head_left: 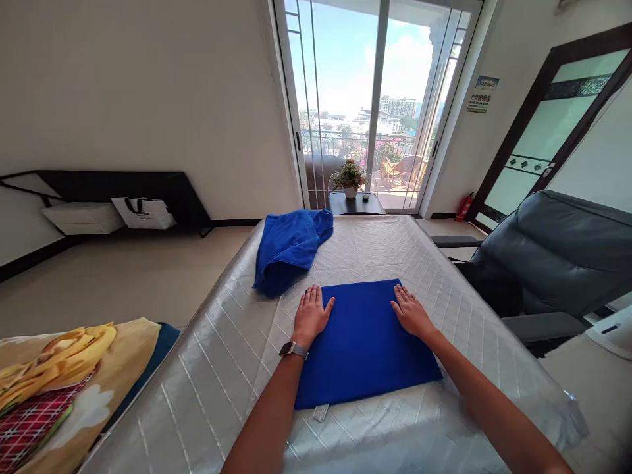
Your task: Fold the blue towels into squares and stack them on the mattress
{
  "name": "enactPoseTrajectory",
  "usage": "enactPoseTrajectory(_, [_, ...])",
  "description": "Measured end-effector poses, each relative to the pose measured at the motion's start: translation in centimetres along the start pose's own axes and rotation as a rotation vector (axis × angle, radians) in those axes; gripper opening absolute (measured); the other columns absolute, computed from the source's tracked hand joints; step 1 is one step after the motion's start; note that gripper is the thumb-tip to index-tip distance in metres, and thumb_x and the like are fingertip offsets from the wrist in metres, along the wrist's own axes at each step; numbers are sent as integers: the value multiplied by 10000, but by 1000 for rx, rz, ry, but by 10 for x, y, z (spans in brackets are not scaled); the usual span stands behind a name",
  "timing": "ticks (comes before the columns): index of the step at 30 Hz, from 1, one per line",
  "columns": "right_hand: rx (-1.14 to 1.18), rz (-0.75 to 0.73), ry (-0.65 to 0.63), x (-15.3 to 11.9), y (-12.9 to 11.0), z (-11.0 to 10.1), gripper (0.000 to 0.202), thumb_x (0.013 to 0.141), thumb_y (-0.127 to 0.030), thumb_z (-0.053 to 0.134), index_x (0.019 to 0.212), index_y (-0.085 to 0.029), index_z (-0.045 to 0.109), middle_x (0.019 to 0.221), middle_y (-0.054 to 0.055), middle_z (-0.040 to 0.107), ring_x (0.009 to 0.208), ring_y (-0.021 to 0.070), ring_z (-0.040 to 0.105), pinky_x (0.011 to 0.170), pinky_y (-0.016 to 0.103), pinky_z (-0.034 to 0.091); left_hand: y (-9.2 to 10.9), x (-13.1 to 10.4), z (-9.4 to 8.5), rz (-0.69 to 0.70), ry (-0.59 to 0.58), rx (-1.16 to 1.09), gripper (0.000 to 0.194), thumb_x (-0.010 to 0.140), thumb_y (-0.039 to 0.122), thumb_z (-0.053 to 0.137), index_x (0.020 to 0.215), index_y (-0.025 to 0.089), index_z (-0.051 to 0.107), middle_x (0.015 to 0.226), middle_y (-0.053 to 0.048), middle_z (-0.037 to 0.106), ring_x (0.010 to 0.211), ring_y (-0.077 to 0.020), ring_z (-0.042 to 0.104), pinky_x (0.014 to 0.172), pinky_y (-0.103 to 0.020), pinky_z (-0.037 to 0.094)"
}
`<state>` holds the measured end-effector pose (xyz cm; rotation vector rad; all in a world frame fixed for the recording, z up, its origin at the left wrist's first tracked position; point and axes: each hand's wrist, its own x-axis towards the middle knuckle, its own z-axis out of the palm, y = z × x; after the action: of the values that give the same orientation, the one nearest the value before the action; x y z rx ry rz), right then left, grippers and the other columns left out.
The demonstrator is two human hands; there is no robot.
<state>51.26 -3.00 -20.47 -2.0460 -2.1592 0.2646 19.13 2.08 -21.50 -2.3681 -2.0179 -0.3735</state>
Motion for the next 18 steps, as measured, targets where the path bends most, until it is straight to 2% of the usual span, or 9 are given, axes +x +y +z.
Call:
enactPoseTrajectory(5, [-8, 25, -11, -3, 1, 8, 693, 1063, -464, 155, 1637, -76, 185, 1705, 65, 142, 1581, 190, 81, 1280, 387, 84, 1, 1, 1, -7, -19, 2, 847, 1024, 631, 171, 1569, 1, 323, 1644, -197, 320, 1549, -290, 266, 1275, -447, 222])
enactPoseTrajectory(9, [11, 19, -9, -3, 1, 5, 693, 1064, -465, 149, 1636, -76, 186, 1703, 63, 146, 1581, 191, 87, 1281, 383, 77, -2, 2, 1, -56, 5, 30, 906, 1004, 677, 164, 1574, -14, 298, 1652, -224, 280, 1555, -307, 245, 1277, -470, 212])
enactPoseTrajectory(12, [36, 20, -12, -4, 0, 2, 694, 1064, -467, 140, 1637, -77, 179, 1704, 61, 133, 1581, 188, 79, 1282, 385, 67, 2, 0, -3, -21, 31, 49, 913, 1005, 677, 158, 1564, -28, 311, 1644, -236, 291, 1553, -321, 244, 1276, -494, 215])
enactPoseTrajectory(15, [62, 25, -22, -5, -1, 0, 694, 1064, -464, 145, 1637, -74, 176, 1704, 65, 128, 1581, 190, 78, 1283, 393, 69, 28, -7, -10, 72, 55, 7, 868, 1023, 647, 141, 1561, -7, 328, 1637, -221, 326, 1544, -304, 275, 1267, -480, 259])
enactPoseTrajectory(18, [72, 19, -11, -4, 0, 0, 690, 1064, -455, 162, 1636, -69, 185, 1701, 75, 138, 1581, 198, 86, 1283, 399, 79, 80, -21, -10, 284, 30, -68, 772, 1046, 604, 178, 1565, 61, 354, 1628, -173, 374, 1531, -259, 315, 1255, -438, 310])
